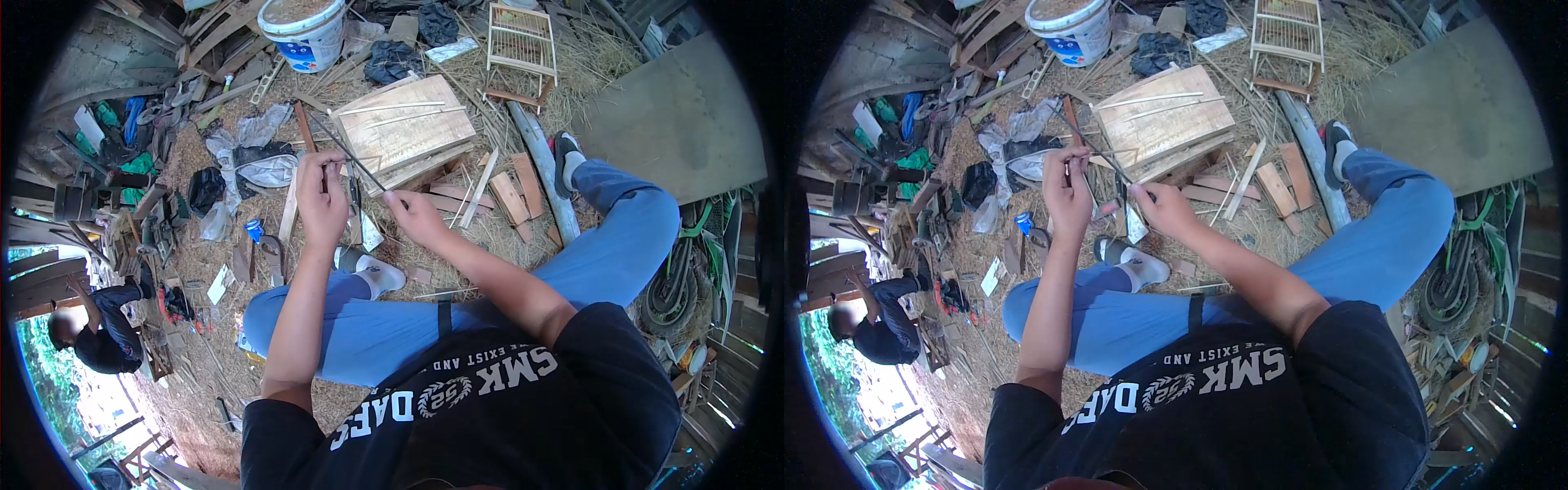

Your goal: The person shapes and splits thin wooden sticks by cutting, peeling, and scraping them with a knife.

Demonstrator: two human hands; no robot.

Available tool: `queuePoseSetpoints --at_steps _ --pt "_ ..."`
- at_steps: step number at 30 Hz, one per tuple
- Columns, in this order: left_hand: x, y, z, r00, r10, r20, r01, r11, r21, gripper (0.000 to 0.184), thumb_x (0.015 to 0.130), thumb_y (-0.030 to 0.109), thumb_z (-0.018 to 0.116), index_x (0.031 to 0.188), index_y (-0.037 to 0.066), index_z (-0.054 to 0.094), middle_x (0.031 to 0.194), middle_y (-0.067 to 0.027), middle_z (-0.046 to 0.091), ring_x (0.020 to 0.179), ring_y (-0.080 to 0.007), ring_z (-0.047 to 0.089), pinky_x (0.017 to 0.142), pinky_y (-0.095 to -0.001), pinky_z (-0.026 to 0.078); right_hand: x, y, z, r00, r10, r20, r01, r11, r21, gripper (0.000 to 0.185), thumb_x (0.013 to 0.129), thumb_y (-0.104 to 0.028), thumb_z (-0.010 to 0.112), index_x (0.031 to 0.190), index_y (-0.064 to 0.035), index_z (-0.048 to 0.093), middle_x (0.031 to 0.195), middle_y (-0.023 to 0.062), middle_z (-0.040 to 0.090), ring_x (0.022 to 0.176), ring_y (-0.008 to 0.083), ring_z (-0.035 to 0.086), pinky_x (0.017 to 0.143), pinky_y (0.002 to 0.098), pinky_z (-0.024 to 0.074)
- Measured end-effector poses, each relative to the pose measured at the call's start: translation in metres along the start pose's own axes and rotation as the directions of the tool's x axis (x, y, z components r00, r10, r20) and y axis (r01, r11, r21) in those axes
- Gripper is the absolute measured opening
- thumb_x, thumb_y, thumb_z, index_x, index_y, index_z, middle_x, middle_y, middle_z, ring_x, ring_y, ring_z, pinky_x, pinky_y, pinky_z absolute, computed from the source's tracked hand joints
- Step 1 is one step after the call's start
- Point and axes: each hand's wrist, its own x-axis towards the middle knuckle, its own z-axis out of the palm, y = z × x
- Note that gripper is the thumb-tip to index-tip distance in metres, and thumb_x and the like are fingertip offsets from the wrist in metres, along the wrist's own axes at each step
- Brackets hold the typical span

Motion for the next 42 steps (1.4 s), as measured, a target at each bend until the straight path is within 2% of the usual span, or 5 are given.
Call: queuePoseSetpoints --at_steps 21,32,35,38,42 --pt "0.011 -0.018 -0.008 0.981 -0.17 -0.095 0.152 0.973 -0.173 0.013 0.102 -0.007 0.057 0.107 -0.003 0.069 0.1 -0.0103 0.063 0.093 -0.0168 0.065 0.08 -0.0289 0.057 0.004 0.04 -0.003 0.862 0.487 0.141 -0.506 0.841 0.192 0.061 0.11 -0.055 0.046 0.073 -0.007 0.051 0.055 -0.0004 0.045 0.041 0.0132 0.042 0.04 0.0341 0.0356" --pt "0.014 -0.017 -0.009 0.976 -0.183 -0.117 0.155 0.964 -0.217 0.013 0.101 -0.004 0.063 0.11 -0.005 0.072 0.098 -0.0089 0.063 0.09 -0.0137 0.068 0.079 -0.0257 0.059 0.009 0.027 0.005 0.996 0.081 0.033 -0.081 0.997 0.003 0.063 0.106 -0.055 0.051 0.111 0.0024 0.076 0.091 0.028 0.074 0.089 0.0413 0.074 0.085 0.0471 0.055" --pt "0.02 -0.01 -0.006 0.967 -0.22 -0.129 0.182 0.95 -0.255 0.011 0.101 -0.003 0.065 0.109 -0.006 0.073 0.098 -0.0088 0.064 0.088 -0.0132 0.068 0.077 -0.0254 0.06 0.018 0.051 -0.004 0.831 0.532 0.159 -0.545 0.838 0.044 0.063 0.107 -0.054 0.05 0.11 0.003 0.076 0.091 0.029 0.073 0.09 0.0426 0.073 0.084 0.0475 0.0547" --pt "0.021 -0.014 -0.003 0.967 -0.214 -0.141 0.178 0.956 -0.235 0.01 0.1 -0.002 0.067 0.107 -0.007 0.073 0.097 -0.0088 0.065 0.087 -0.0132 0.069 0.076 -0.0261 0.06 0.01 0.022 -0.004 0.972 0.233 0.018 -0.233 0.972 -0.009 0.064 0.108 -0.055 0.049 0.077 -0.0003 0.062 0.062 0.0057 0.057 0.054 0.0151 0.054 0.057 0.038 0.0455" --pt "0.024 -0.015 -0.002 0.964 -0.217 -0.155 0.187 0.965 -0.185 0.01 0.099 -0.002 0.068 0.107 -0.007 0.073 0.095 -0.0084 0.066 0.085 -0.0128 0.07 0.076 -0.0265 0.06 0.008 -0.031 0.005 0.983 0.172 0.06 -0.173 0.985 0.014 0.06 0.106 -0.051 0.052 0.107 0.0044 0.075 0.09 0.0301 0.072 0.088 0.0458 0.072 0.082 0.0474 0.0546"
